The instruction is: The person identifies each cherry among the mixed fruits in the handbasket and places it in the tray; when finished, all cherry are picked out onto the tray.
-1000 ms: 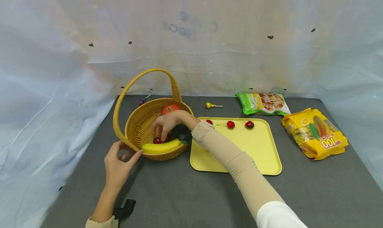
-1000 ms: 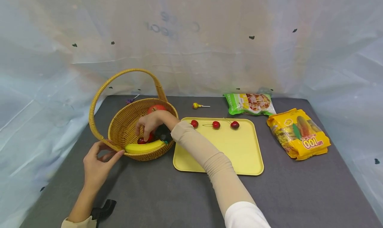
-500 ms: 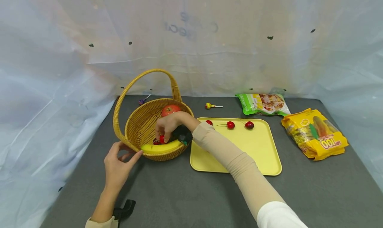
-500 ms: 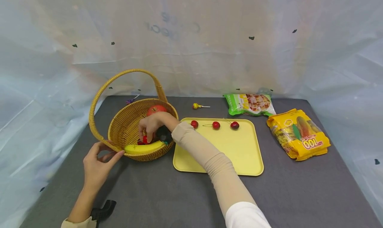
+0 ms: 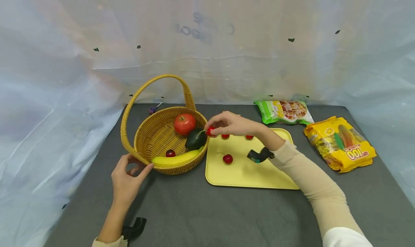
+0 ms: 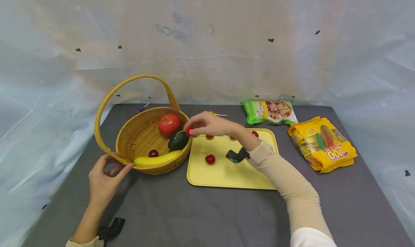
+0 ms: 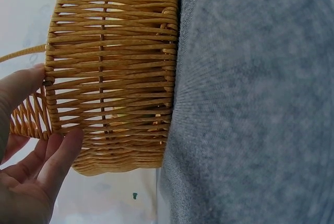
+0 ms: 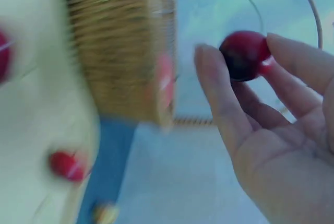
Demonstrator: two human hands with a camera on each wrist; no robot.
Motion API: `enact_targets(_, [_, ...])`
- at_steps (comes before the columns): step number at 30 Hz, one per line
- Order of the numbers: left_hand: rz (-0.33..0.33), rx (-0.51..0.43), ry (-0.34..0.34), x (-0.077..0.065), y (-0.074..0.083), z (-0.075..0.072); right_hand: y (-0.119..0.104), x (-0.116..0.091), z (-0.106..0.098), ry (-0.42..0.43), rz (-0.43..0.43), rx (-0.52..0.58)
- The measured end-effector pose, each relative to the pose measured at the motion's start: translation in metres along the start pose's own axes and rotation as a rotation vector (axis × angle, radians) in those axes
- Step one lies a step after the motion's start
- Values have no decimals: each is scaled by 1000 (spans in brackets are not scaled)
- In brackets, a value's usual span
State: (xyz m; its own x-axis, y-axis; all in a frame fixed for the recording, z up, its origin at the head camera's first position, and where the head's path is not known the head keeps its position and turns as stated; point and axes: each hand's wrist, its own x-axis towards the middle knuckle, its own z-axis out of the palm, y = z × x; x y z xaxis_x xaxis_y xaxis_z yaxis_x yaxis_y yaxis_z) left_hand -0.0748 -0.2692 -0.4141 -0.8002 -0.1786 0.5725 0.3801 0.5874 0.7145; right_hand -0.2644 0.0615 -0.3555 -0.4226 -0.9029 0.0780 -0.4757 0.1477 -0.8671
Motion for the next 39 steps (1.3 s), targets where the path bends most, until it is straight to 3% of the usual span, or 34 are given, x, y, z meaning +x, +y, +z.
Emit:
enact_targets(6, [-11, 0, -5, 0, 1, 1, 30, -88, 2, 161, 179, -44])
enact_targets(11, [1, 0, 1, 0, 1, 0, 52, -122, 13, 194, 278, -86])
enact_targets(20, [24, 14, 13, -1, 1, -1, 61, -126, 30, 144, 297, -143])
enact_targets(39, [46, 18, 18, 0, 2, 1, 59, -126, 31, 121, 276, -248])
